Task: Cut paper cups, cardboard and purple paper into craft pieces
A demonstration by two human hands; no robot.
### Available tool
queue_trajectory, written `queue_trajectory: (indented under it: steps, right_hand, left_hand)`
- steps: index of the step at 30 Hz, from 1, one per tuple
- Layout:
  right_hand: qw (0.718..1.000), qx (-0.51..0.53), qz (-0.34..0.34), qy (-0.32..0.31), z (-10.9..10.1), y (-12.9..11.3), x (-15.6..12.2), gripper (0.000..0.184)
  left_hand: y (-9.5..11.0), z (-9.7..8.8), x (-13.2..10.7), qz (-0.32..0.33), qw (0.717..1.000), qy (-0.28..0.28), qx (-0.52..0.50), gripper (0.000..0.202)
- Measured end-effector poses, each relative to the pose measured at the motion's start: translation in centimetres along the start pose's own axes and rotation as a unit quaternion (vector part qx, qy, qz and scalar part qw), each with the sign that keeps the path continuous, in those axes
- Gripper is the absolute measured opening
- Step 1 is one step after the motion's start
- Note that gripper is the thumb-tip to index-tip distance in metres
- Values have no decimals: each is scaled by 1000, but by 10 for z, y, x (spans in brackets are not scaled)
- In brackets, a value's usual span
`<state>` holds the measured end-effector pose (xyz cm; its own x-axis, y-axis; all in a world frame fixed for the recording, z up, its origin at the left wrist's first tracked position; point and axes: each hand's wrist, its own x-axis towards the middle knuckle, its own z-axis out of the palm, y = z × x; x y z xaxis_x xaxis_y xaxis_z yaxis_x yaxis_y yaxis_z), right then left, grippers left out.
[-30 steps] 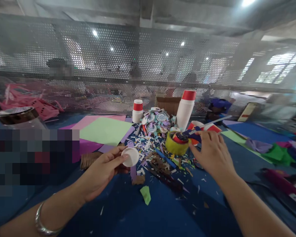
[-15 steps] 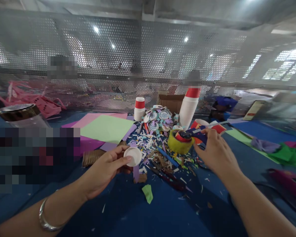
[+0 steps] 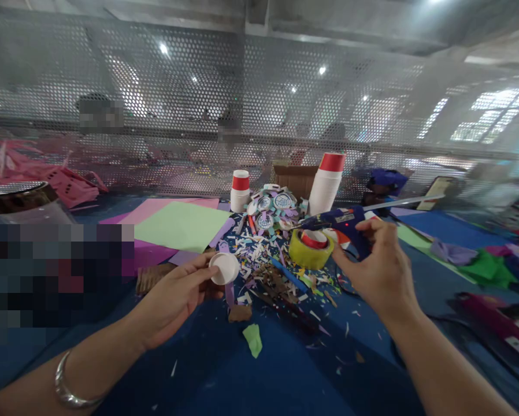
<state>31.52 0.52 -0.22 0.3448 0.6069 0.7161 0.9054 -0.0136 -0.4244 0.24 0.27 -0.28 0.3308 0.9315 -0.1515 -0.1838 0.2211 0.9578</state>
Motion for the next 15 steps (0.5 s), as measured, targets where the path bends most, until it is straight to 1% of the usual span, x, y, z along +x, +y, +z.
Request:
queue_trajectory:
  steps: [4,8,11,15]
  right_hand:
    - [996,76,-41,-15,0,-12,-12,50]
    - [991,97,-96,-9,-4,-26,-24,44]
    - [985,106,-137,-8,-6,-33,-30,40]
    - [983,114,-136,-45,-7,-37,-36,40]
  left_hand:
    - [-2,0,0,-16,1000,-26,-4,22]
    - [0,4,-3,-36,999,-32,-4,23]
    - [1,6,-4,-38,998,-43,-8,22]
    - [-1,4,-4,-36,998,-58,-16,18]
